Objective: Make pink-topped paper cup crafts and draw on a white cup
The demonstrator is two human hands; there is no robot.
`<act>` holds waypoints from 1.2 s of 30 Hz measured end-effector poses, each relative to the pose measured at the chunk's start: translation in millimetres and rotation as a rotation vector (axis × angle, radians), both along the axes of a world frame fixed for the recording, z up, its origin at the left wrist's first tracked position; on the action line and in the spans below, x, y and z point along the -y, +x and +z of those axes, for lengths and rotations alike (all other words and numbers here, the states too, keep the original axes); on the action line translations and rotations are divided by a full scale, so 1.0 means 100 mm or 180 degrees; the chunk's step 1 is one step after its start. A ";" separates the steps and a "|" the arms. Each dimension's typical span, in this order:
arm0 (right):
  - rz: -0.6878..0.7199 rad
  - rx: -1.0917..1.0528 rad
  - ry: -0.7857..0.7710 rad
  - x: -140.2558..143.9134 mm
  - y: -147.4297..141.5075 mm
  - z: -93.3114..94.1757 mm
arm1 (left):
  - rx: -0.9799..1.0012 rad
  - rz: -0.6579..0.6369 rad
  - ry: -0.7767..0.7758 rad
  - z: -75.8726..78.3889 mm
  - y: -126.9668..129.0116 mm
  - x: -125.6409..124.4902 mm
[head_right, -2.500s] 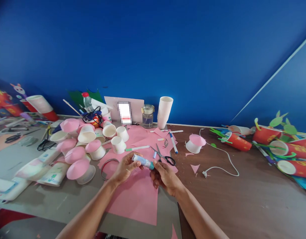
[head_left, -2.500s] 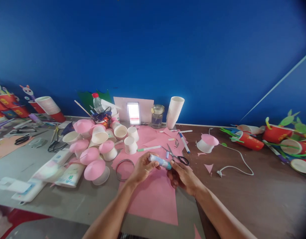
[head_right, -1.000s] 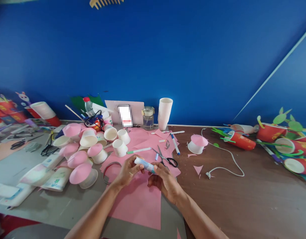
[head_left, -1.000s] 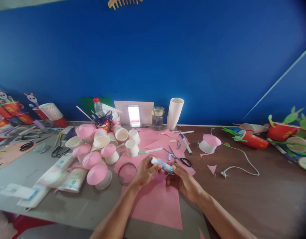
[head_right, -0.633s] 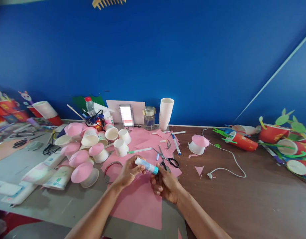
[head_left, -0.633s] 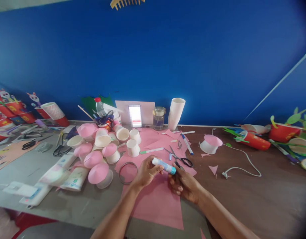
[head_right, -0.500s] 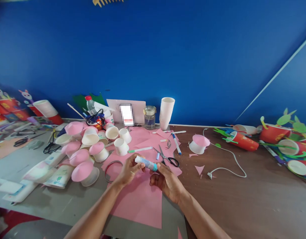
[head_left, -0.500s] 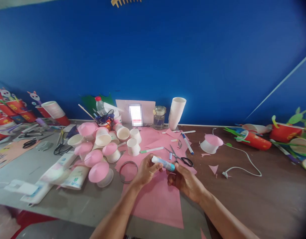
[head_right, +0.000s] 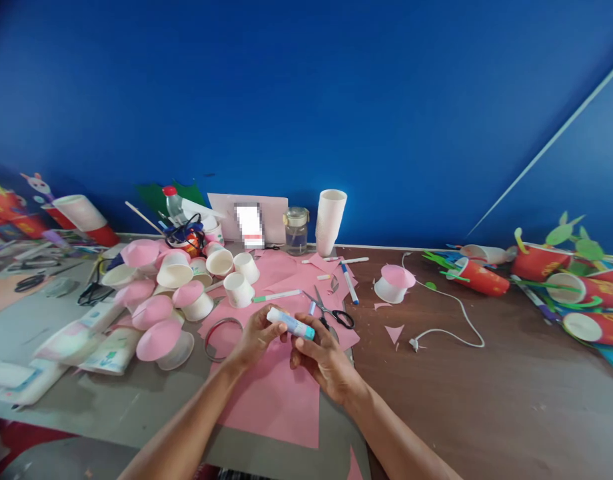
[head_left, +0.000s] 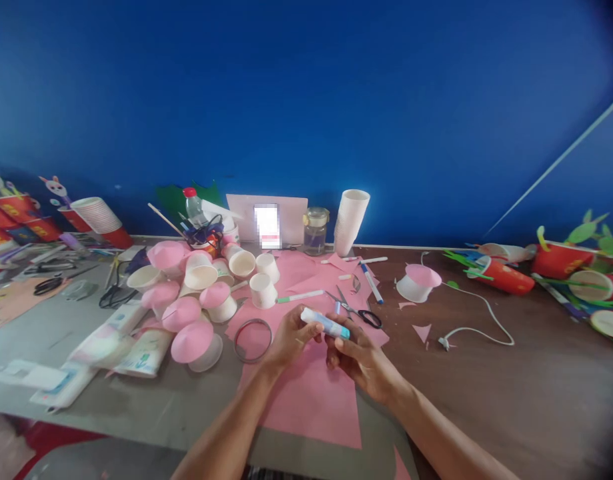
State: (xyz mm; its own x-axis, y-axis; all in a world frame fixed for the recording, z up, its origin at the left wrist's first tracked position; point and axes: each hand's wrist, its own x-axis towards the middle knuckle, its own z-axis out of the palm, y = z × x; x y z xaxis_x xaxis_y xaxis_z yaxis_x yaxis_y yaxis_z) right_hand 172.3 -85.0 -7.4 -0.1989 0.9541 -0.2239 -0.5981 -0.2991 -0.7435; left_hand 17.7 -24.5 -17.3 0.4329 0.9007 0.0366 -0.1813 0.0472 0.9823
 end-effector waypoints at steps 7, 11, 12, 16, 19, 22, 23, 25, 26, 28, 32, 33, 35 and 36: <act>-0.0889 0.0096 0.0337 -0.08 0.10 0.00 | 0.0140 0.0077 0.0074 0.02 -0.04 -0.04; -0.1327 0.0966 0.0582 -0.14 0.30 -0.02 | -0.0745 0.0967 0.0786 -0.01 -0.13 -0.13; -0.1411 0.1303 0.0655 -0.15 0.34 -0.02 | -0.1034 0.0983 0.1068 -0.03 -0.15 -0.15; -0.1566 0.2154 0.1014 -0.15 0.35 -0.03 | -0.2072 0.0628 0.2144 -0.11 -0.18 -0.18; -0.1492 0.2332 0.1198 -0.14 0.30 -0.05 | -0.2723 0.0324 0.2440 -0.16 -0.17 -0.15; -0.1387 0.2758 0.1268 -0.14 0.27 -0.09 | -0.2977 0.0253 0.2424 -0.21 -0.17 -0.12; -0.1372 0.2917 0.1303 -0.14 0.26 -0.11 | -0.3005 0.0242 0.2390 -0.22 -0.17 -0.12; -0.1365 0.3149 0.1406 -0.15 0.25 -0.14 | -0.3046 0.0221 0.2325 -0.23 -0.17 -0.11; -0.1368 0.3227 0.1444 -0.16 0.25 -0.15 | -0.3078 0.0195 0.2297 -0.23 -0.18 -0.11; -0.1406 0.3306 0.1454 -0.17 0.26 -0.14 | -0.3173 0.0090 0.2280 -0.20 -0.18 -0.11; -0.1534 0.3299 0.1323 -0.17 0.29 -0.10 | -0.3389 -0.0342 0.2360 -0.11 -0.19 -0.09; -0.1570 0.3330 0.1296 -0.17 0.30 -0.09 | -0.3408 -0.0415 0.2355 -0.09 -0.19 -0.09; -0.1622 0.3428 0.1252 -0.17 0.31 -0.08 | -0.3435 -0.0472 0.2298 -0.05 -0.18 -0.08; -0.1633 0.3461 0.1238 -0.16 0.32 -0.09 | -0.3447 -0.0473 0.2270 -0.04 -0.18 -0.08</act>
